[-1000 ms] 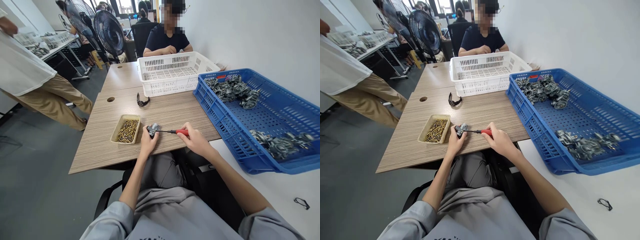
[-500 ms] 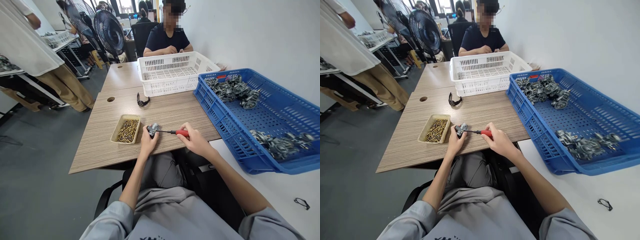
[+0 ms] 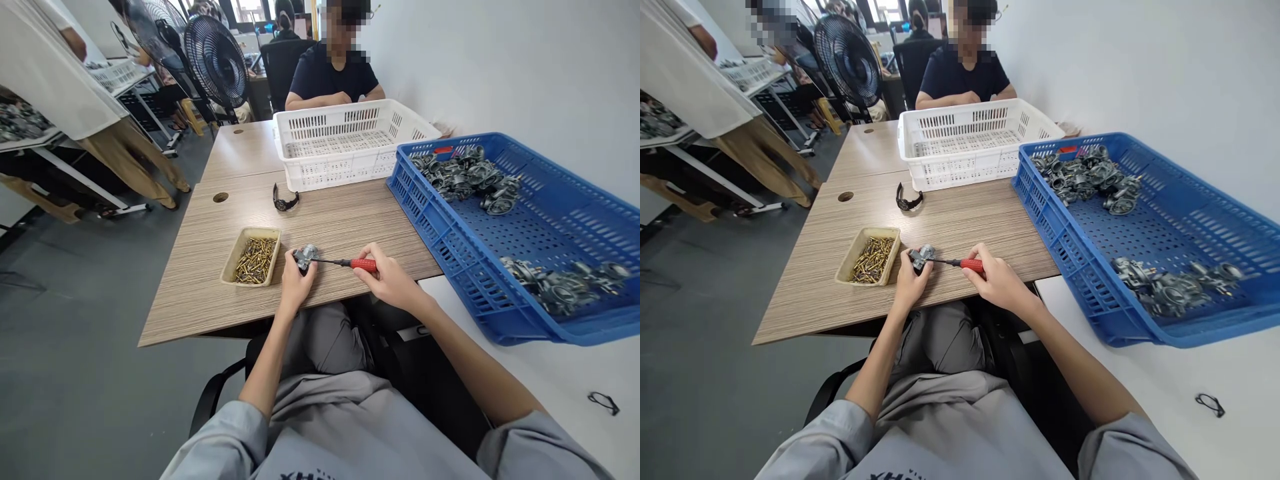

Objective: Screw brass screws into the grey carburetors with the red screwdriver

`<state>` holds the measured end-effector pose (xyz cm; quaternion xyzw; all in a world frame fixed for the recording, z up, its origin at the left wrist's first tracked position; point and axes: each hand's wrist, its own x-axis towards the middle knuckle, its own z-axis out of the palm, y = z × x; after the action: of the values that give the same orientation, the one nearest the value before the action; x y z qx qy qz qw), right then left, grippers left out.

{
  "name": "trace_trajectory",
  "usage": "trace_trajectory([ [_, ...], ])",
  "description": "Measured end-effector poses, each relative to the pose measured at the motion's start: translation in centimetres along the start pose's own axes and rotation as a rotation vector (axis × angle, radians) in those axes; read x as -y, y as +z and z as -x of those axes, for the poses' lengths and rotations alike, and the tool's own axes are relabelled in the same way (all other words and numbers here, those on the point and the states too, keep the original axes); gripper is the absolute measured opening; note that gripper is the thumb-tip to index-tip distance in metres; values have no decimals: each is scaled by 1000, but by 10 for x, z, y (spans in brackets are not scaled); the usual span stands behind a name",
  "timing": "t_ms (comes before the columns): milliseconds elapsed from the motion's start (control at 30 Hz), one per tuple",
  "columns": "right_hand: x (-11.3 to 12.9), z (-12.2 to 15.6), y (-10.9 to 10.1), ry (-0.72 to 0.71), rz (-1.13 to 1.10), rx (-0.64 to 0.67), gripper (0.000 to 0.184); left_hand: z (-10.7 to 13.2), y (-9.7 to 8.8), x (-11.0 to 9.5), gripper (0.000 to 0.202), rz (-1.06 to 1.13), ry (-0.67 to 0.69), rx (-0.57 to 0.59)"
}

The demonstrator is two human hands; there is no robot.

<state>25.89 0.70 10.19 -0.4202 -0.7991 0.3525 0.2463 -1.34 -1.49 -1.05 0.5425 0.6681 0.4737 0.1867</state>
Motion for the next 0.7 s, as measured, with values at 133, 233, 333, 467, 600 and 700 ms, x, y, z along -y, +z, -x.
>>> trace_trajectory([
  [133, -2, 0, 1, 16, -2, -9, 21, 0, 1, 1, 46, -5, 6, -8],
  [233, -3, -1, 0, 28, -20, -12, 22, 0, 1, 1, 46, -3, 12, -10],
  [333, -6, -2, 1, 22, -44, -16, 21, 0, 1, 0, 47, -2, 10, -10],
  [467, -11, -5, 1, -4, -82, -32, 22, 0, 1, -1, 47, 0, 8, -10],
  [600, -17, -7, 2, -2, -84, -43, 22, 0, 1, -1, 46, -5, -3, -14],
  [700, -20, -8, 3, -9, -89, -50, 21, 0, 1, -1, 46, -3, -6, -15],
])
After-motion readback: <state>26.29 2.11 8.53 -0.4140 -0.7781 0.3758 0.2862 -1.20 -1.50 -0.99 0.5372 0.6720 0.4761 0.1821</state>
